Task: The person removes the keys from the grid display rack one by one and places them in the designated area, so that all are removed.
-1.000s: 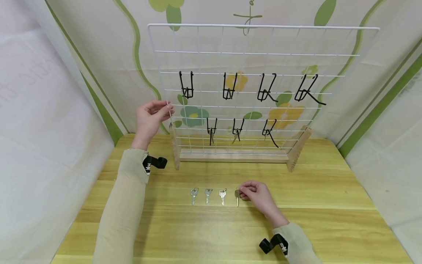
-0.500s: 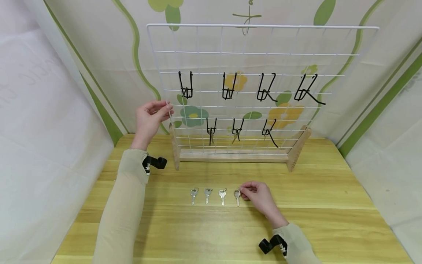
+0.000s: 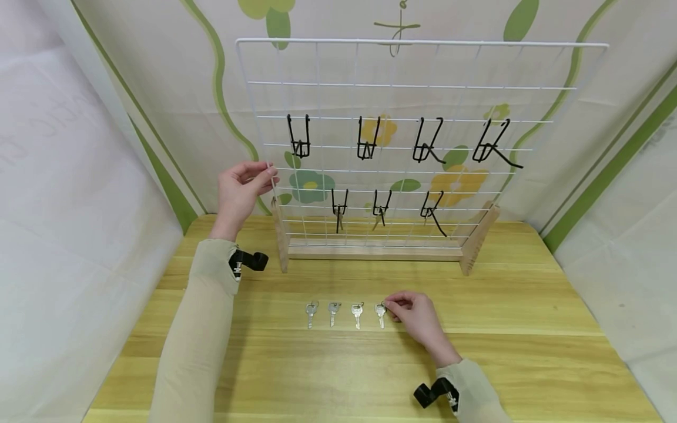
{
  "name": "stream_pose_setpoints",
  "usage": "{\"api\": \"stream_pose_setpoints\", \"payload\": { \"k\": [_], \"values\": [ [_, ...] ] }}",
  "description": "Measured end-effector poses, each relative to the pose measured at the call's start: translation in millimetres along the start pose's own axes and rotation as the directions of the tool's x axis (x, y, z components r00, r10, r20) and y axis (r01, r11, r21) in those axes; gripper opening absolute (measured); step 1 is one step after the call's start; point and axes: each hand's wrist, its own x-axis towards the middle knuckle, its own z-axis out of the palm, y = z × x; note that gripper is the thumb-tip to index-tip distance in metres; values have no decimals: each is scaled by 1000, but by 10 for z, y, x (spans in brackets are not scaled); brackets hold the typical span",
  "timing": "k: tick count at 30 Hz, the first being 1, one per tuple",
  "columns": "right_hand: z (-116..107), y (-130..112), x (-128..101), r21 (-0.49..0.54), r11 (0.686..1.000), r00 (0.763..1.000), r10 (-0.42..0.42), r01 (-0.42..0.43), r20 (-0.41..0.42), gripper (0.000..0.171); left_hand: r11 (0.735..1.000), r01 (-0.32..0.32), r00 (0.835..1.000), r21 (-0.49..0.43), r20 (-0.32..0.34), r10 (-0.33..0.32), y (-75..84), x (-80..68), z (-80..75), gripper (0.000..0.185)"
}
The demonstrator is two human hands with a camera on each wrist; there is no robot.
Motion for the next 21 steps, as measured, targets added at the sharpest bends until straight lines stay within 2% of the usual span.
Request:
{"api": "stream_pose_setpoints", "payload": {
  "k": [7,13,21],
  "values": [
    [-33,-7,-2,34,999,1000,21,-22,4,10,999,17,1000,-44,-5,-18,1,7,3,14],
    [-139,-140,-33,104,994,999,39,-39,4,24,999,15,1000,-51,-3,-15,4,2,2,13],
    [-271,-369,-85,143,990,1000,-22,19,18,39,999,22,1000,-42,-5,-22,-2,6,1,14]
  ]
}}
